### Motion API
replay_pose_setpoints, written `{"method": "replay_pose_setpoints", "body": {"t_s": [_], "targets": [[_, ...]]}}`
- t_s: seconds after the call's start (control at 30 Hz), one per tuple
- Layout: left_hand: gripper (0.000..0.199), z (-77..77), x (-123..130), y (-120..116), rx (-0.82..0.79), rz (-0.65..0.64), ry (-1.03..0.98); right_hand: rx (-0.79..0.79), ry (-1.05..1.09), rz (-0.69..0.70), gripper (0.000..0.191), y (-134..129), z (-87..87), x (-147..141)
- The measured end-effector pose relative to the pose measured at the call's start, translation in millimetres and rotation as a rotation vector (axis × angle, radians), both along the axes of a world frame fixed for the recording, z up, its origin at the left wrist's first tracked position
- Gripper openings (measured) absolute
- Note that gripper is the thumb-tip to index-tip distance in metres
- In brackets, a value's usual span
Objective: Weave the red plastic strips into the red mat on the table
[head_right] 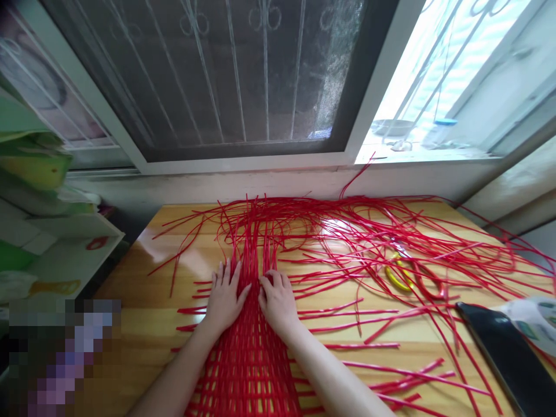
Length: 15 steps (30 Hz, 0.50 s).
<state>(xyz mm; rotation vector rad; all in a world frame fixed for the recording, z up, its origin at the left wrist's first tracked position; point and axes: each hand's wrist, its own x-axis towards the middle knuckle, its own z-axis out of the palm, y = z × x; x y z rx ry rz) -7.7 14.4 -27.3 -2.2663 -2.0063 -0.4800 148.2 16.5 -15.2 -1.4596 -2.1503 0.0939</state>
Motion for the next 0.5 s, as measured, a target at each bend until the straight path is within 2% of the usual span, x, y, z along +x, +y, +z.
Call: {"method": "replay_pose_setpoints", "body": {"t_s": [0.2, 0.37, 0.5], "targets": [[0.059, 0.9, -1, 0, -0.013, -0.003, 0.031, 0.015, -0.058, -0.031, 0.037, 0, -5.6, 0], [0.061, 1.3, -2, 0, -0.02, -0.02, 0.03, -0.001, -0.136, -0.006, 0.04, 0, -11.2, 2], [0.06, 1.4, -2, 0, -0.018, -0.032, 0.025, -0.02, -0.174, -0.083, 0.045, -1, -11.4, 1]]}}
